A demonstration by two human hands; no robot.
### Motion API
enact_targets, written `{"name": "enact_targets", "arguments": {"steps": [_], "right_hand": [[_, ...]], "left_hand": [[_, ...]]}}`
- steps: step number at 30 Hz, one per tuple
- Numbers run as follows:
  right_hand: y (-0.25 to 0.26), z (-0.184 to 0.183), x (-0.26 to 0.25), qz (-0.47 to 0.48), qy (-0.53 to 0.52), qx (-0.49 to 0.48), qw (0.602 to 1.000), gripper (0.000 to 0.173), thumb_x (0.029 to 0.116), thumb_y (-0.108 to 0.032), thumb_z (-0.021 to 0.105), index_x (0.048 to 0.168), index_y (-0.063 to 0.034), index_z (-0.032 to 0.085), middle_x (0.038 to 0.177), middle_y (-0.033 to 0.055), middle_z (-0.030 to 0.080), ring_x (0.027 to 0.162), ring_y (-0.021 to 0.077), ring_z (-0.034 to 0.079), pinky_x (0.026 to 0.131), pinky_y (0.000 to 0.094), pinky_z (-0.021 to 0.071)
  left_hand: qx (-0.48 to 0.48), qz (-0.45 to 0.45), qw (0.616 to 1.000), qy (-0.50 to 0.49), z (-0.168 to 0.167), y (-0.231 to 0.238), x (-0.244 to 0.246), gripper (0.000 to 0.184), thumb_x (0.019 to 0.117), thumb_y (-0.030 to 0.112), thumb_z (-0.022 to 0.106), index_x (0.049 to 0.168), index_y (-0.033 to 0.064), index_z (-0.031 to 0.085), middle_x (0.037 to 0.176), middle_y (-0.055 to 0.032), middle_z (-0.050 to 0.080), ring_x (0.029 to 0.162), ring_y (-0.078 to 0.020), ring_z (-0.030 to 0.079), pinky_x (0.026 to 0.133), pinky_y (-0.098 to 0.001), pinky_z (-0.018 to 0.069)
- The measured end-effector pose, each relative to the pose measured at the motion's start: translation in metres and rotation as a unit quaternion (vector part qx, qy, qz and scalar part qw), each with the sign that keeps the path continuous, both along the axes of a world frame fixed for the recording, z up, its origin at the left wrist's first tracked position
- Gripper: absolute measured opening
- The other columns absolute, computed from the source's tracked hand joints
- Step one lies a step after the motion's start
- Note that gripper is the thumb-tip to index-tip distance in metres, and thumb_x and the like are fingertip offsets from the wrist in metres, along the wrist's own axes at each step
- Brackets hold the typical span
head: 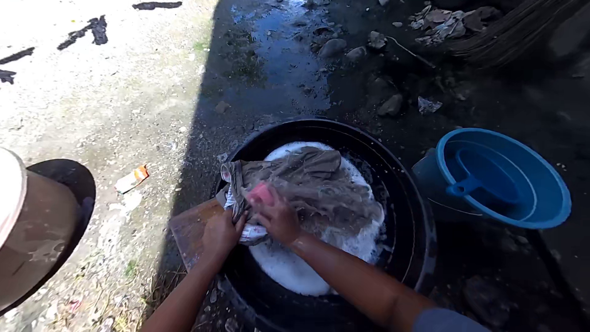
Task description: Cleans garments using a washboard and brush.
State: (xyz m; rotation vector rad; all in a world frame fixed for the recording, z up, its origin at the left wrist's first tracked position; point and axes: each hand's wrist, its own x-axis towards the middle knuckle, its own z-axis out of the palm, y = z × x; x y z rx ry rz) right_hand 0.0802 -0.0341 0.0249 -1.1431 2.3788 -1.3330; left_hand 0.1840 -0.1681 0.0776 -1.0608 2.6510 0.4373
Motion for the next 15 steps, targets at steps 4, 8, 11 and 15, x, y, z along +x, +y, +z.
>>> {"name": "enact_targets", "arguments": {"steps": [4,8,11,15], "right_hand": [[0.006,0.003,-0.078,0.029,-0.147,0.265,0.953,0.038,0.1044,-0.023,0.056,0.139,-0.0092,0.064,0.152,0.0206,0.051,0.135,0.042,0.053,0.109,0.0592,0.0437],[0.02,-0.031,-0.133,-0.101,-0.158,0.32,0.929,0.041,0.1051,-0.031,0.057,0.139,-0.0089,0.063,0.144,0.025,0.055,0.132,0.0417,0.055,0.108,0.0589,0.0438],[-0.006,0.005,-0.054,0.01,-0.165,0.258,0.952,0.041,0.103,-0.031,0.059,0.14,-0.0144,0.065,0.152,0.0218,0.051,0.132,0.0419,0.055,0.108,0.0555,0.0452],[0.008,0.014,-0.029,0.062,-0.155,0.221,0.961,0.039,0.1026,-0.03,0.061,0.139,-0.0155,0.066,0.156,0.0221,0.046,0.133,0.044,0.054,0.107,0.0569,0.0451]], "left_hand": [[0.019,0.01,0.995,-0.095,0.014,0.003,-0.01,0.043,0.1051,0.033,0.056,0.117,-0.0071,0.067,0.12,-0.0313,0.067,0.121,-0.0468,0.063,0.101,-0.0608,0.0473],[0.016,-0.009,0.997,-0.07,0.001,-0.001,-0.009,0.043,0.1057,0.033,0.053,0.114,-0.0061,0.068,0.114,-0.0298,0.069,0.118,-0.0459,0.064,0.1,-0.0601,0.047],[0.024,-0.004,0.995,-0.098,0.008,0.001,-0.014,0.042,0.1063,0.032,0.053,0.117,-0.0061,0.067,0.119,-0.0295,0.068,0.122,-0.045,0.062,0.103,-0.0583,0.0457],[0.027,-0.01,0.995,-0.095,0.013,0.005,-0.013,0.043,0.1059,0.031,0.054,0.117,-0.0088,0.066,0.121,-0.0312,0.066,0.124,-0.0459,0.061,0.104,-0.0576,0.0452]]}}
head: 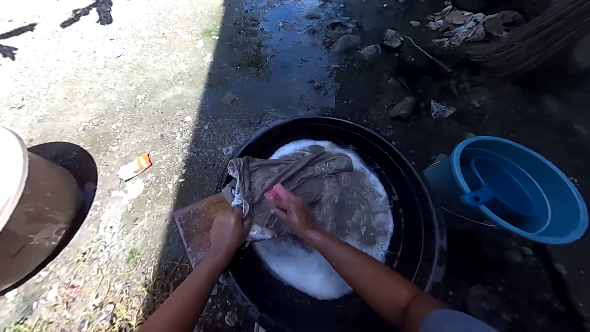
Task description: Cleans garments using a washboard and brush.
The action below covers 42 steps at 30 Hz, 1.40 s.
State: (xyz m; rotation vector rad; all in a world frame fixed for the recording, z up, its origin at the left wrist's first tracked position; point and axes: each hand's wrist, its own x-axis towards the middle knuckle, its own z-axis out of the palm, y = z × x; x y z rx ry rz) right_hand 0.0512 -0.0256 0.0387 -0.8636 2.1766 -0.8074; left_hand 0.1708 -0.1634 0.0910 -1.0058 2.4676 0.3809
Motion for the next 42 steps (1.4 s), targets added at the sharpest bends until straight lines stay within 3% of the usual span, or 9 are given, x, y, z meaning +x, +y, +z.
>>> {"name": "enact_targets", "arguments": {"steps": [4,10,16,23,28,34,36,38,42], "right_hand": [[0.034,-0.045,-0.081,-0.135,0.044,0.114,0.983,0.043,0.106,-0.031,0.055,0.143,-0.0111,0.061,0.152,0.0253,0.049,0.134,0.0432,0.053,0.111,0.0568,0.0419],[0.008,0.008,0.034,0.014,-0.01,-0.009,1.0,0.039,0.1017,-0.031,0.062,0.137,-0.0155,0.068,0.158,0.0213,0.045,0.132,0.045,0.054,0.104,0.0572,0.0473],[0.046,-0.044,-0.072,-0.148,0.024,0.14,0.979,0.043,0.1061,-0.032,0.055,0.145,-0.015,0.06,0.155,0.0233,0.046,0.134,0.0429,0.053,0.108,0.0569,0.0446],[0.016,-0.001,0.018,0.004,-0.016,0.002,1.0,0.039,0.1025,-0.031,0.061,0.138,-0.0168,0.067,0.158,0.0206,0.044,0.135,0.0445,0.052,0.106,0.0577,0.0451],[0.089,-0.06,-0.09,-0.178,0.073,0.108,0.975,0.043,0.1046,-0.033,0.058,0.145,-0.0171,0.061,0.159,0.0215,0.042,0.137,0.0439,0.05,0.109,0.0577,0.0425],[0.137,-0.096,-0.06,-0.446,0.097,0.084,0.886,0.042,0.1057,-0.015,0.053,0.146,-0.0024,0.056,0.155,0.0304,0.042,0.139,0.049,0.047,0.111,0.0616,0.0389],[0.1,-0.072,-0.053,-0.383,0.038,0.115,0.916,0.047,0.1068,-0.012,0.047,0.151,0.004,0.045,0.154,0.0298,0.044,0.143,0.0436,0.045,0.116,0.0546,0.037],[0.055,-0.05,-0.039,-0.271,0.107,0.036,0.956,0.038,0.0983,-0.016,0.063,0.133,-0.0018,0.068,0.142,0.0296,0.057,0.132,0.0451,0.055,0.11,0.0546,0.0437],[-0.006,-0.014,0.007,-0.034,0.074,-0.107,0.991,0.036,0.0968,-0.028,0.068,0.129,-0.0137,0.074,0.152,0.0256,0.05,0.132,0.0467,0.055,0.104,0.0589,0.0472]], "left_hand": [[-0.006,-0.001,1.0,0.012,-0.001,0.0,0.0,0.041,0.1055,0.03,0.054,0.115,-0.0079,0.067,0.12,-0.0304,0.067,0.123,-0.0443,0.062,0.103,-0.0573,0.0452],[-0.009,-0.002,1.0,0.02,-0.005,0.0,0.003,0.041,0.1048,0.03,0.056,0.114,-0.0084,0.068,0.119,-0.0304,0.067,0.122,-0.0452,0.062,0.103,-0.057,0.046],[-0.021,-0.016,0.999,0.028,-0.008,0.0,0.002,0.04,0.1048,0.028,0.055,0.112,-0.0086,0.068,0.118,-0.0303,0.068,0.122,-0.0443,0.063,0.103,-0.0572,0.046],[-0.026,-0.018,0.999,0.043,-0.011,0.0,0.004,0.038,0.1038,0.025,0.057,0.108,-0.0104,0.068,0.115,-0.0316,0.068,0.12,-0.0462,0.063,0.102,-0.057,0.0462],[-0.042,-0.025,0.997,0.062,-0.014,0.002,0.007,0.037,0.1034,0.027,0.058,0.105,-0.009,0.069,0.111,-0.0314,0.07,0.116,-0.0471,0.065,0.099,-0.0591,0.0476],[-0.039,-0.018,0.998,0.046,-0.01,0.003,0.006,0.038,0.1042,0.027,0.057,0.108,-0.0084,0.069,0.113,-0.0309,0.069,0.117,-0.0462,0.065,0.099,-0.0583,0.0476],[-0.041,-0.021,0.998,0.053,-0.01,0.001,0.005,0.037,0.1037,0.026,0.058,0.107,-0.009,0.069,0.111,-0.0315,0.07,0.116,-0.0464,0.065,0.098,-0.0586,0.0481],[-0.036,-0.019,0.998,0.047,-0.01,0.001,0.004,0.037,0.1039,0.026,0.057,0.108,-0.009,0.069,0.112,-0.0312,0.069,0.117,-0.0467,0.065,0.099,-0.0583,0.0477],[-0.036,-0.016,0.998,0.048,-0.012,-0.001,0.008,0.037,0.103,0.026,0.059,0.106,-0.0096,0.069,0.111,-0.0315,0.069,0.116,-0.0479,0.065,0.099,-0.0592,0.0472]]}}
